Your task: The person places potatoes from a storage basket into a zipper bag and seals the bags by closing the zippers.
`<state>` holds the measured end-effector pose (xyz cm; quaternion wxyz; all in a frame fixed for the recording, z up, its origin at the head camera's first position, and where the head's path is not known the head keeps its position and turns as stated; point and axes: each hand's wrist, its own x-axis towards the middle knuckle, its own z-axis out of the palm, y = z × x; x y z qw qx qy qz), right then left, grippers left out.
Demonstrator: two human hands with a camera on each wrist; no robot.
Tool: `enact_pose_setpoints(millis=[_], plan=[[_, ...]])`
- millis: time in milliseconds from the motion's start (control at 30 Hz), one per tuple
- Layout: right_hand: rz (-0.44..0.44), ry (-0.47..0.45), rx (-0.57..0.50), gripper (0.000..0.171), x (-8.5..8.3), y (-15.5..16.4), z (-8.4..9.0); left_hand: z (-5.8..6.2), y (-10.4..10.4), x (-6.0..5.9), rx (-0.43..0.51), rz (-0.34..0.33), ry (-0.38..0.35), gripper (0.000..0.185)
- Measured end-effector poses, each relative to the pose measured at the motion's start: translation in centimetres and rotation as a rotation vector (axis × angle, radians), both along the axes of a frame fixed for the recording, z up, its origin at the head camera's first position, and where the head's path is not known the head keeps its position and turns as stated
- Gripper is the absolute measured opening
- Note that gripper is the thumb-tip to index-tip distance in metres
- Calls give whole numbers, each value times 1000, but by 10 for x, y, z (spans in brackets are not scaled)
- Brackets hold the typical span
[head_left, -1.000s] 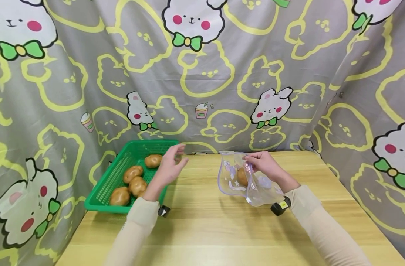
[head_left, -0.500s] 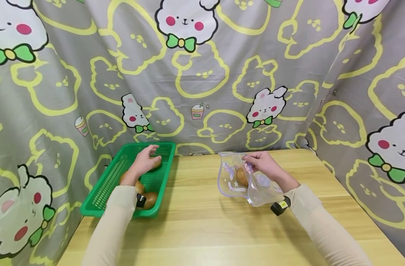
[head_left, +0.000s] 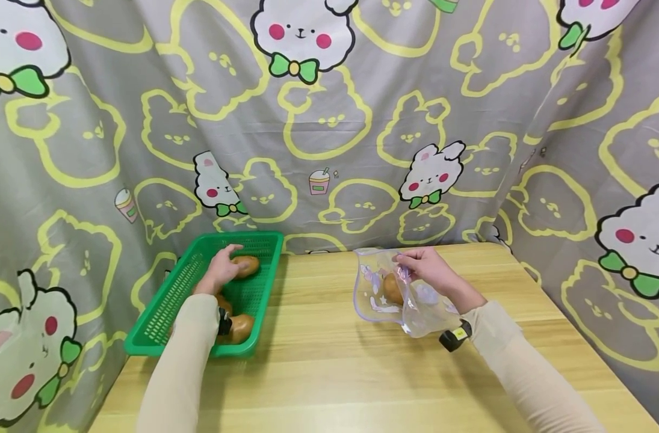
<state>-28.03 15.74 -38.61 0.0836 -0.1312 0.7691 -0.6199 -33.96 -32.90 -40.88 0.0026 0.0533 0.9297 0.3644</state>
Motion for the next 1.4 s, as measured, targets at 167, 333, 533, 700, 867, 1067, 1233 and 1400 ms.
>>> enact_pose_setpoints(millis=[167, 333, 533, 700, 867, 1067, 1233, 1400], plan=[[3, 2, 10, 31, 1, 0, -1, -6, -6, -6, 25, 17, -55, 59], [4, -2, 14, 33, 0, -1, -3, -10, -10, -8, 26, 34, -84, 59], [4, -3, 22, 34, 0, 0, -5, -13, -11, -12, 27, 22, -123, 59], [18, 1, 24, 34, 2, 0, -4, -13, -10, -16, 60, 29, -180, 61], [28, 0, 25, 34, 3, 0, -1, -15, -10, -18, 15, 47, -209, 62], [18, 11, 34, 33, 3, -1, 1, -18, -13, -19, -22, 49, -214, 63], [30, 8, 35, 34, 3, -1, 2, -20, -15, -21, -31, 20, -213, 62], [29, 8, 44, 33, 3, -2, 2, -22, -16, -25, -81, -29, -225, 64]])
